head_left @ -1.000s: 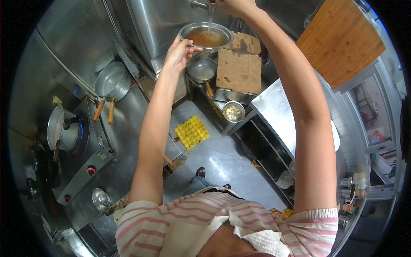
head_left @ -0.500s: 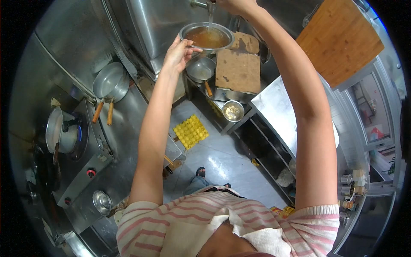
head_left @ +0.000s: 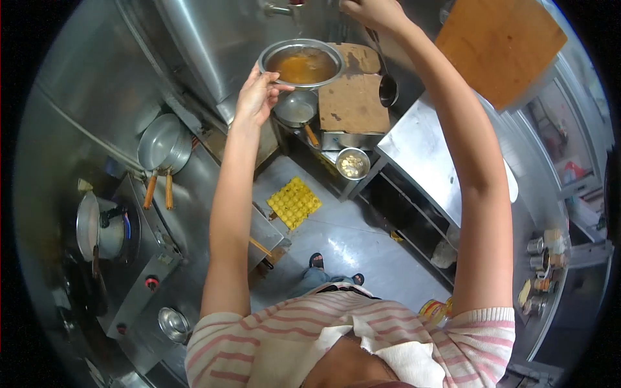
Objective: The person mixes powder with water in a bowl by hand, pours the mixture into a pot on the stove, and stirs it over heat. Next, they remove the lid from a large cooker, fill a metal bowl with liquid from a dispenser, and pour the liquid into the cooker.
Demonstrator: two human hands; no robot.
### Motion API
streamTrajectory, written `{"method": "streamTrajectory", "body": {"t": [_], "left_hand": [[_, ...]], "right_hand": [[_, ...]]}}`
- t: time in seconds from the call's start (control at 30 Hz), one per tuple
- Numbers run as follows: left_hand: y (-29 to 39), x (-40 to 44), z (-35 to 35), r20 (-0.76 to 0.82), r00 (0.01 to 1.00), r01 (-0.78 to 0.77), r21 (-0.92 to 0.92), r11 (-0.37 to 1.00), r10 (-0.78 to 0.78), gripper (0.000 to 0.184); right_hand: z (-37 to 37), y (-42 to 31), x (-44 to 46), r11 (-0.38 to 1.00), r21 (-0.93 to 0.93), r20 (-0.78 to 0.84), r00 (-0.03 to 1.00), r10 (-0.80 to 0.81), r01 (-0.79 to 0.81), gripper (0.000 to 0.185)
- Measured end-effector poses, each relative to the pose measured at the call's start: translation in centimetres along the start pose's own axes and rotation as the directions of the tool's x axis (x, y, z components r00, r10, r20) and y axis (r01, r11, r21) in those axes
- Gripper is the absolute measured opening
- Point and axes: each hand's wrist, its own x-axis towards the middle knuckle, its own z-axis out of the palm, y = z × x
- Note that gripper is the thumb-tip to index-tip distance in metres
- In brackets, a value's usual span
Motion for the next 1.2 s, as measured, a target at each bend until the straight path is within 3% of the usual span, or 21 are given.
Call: {"method": "streamTrajectory", "body": {"t": [0.07,0.13,0.2,0.27,0.33,0.4,0.47,0.5,0.57,0.6,0.73,0.8,0.83,0.9,0.93,1.03,1.07,1.1,1.2], "left_hand": [[-0.1,-0.7,0.8,0.016,1.000,0.024,0.010,1.000,-0.024,0.050],[-0.6,-1.3,1.3,0.054,0.998,0.027,0.014,1.000,-0.028,0.053],[-1.2,-2.1,2.1,0.086,0.994,0.064,0.019,0.998,-0.066,0.055],[-1.9,-2.9,3.1,0.130,0.991,0.034,-0.017,0.999,-0.032,0.057],[-2.7,-3.8,4.2,0.202,0.978,0.057,-0.002,0.998,-0.056,0.059],[-3.2,-5.5,6.2,0.272,0.959,0.083,-0.018,0.996,-0.075,0.056],[-4.6,-6.6,7.4,0.373,0.922,0.118,-0.024,0.993,-0.100,0.053],[-4.9,-8.2,9.0,0.317,0.942,0.146,-0.088,0.985,-0.112,0.051],[-5.3,-10.3,11.9,0.439,0.884,0.217,-0.078,0.973,-0.162,0.050],[-5.6,-11.6,13.2,0.483,0.852,0.263,-0.064,0.963,-0.200,0.049],[-7.7,-17.7,18.7,0.626,0.738,0.319,0.006,0.948,-0.253,0.051],[-9.7,-20.9,21.0,0.656,0.699,0.388,-0.013,0.922,-0.284,0.052],[-10.7,-22.3,22.3,0.737,0.613,0.426,-0.007,0.905,-0.283,0.052],[-12.0,-26.8,25.5,0.759,0.547,0.494,0.048,0.868,-0.353,0.052],[-12.2,-29.1,27.0,0.819,0.435,0.554,0.085,0.829,-0.374,0.052],[-14.0,-37.1,31.3,0.900,0.171,0.610,0.223,0.760,-0.401,0.046],[-15.2,-39.5,32.6,0.914,0.078,0.633,0.263,0.728,-0.398,0.043],[-15.9,-42.5,34.0,0.898,0.076,0.604,0.305,0.737,-0.434,0.041],[-17.6,-52.1,37.8,0.881,-0.191,0.602,0.453,0.657,-0.433,0.042]], "right_hand": [[-0.8,3.0,-3.4,0.995,-0.035,-0.020,0.996,0.089,-0.090,0.026],[-1.0,7.3,-8.2,0.994,0.008,-0.139,0.984,0.109,-0.109,0.032],[-2.8,10.0,-13.7,0.970,0.019,-0.182,0.953,0.241,-0.242,0.038],[-5.7,10.9,-20.1,0.928,0.124,-0.137,0.920,0.367,-0.352,0.034],[-7.5,12.2,-27.5,0.700,0.414,-0.086,0.741,0.666,-0.582,0.036],[-10.1,11.4,-35.7,0.440,0.592,-0.019,0.534,0.845,-0.675,0.032],[-12.4,10.2,-45.0,0.322,0.653,-0.057,0.379,0.924,-0.686,0.028],[-13.7,8.5,-49.2,0.250,0.698,-0.084,0.270,0.959,-0.671,0.028],[-16.2,4.0,-57.5,0.168,0.753,-0.184,0.042,0.982,-0.636,0.027],[-17.3,1.5,-61.4,0.157,0.764,-0.259,-0.075,0.963,-0.626,0.027],[-22.7,-11.6,-74.1,0.138,0.793,-0.404,-0.342,0.848,-0.593,0.026],[-24.7,-19.3,-79.6,0.180,0.798,-0.509,-0.483,0.713,-0.575,0.026],[-25.7,-23.4,-81.9,0.186,0.810,-0.521,-0.536,0.664,-0.556,0.025],[-26.7,-30.6,-85.5,0.217,0.797,-0.588,-0.642,0.492,-0.564,0.025],[-27.1,-34.5,-86.8,0.243,0.790,-0.611,-0.688,0.392,-0.563,0.025],[-27.5,-46.3,-89.6,0.335,0.747,-0.653,-0.729,0.207,-0.574,0.025],[-27.2,-50.1,-90.6,0.327,0.745,-0.648,-0.746,0.152,-0.581,0.025],[-26.8,-53.0,-90.9,0.326,0.740,-0.643,-0.762,0.083,-0.589,0.025],[-25.3,-61.9,-91.1,0.321,0.718,-0.612,-0.780,-0.134,-0.618,0.025]]}}
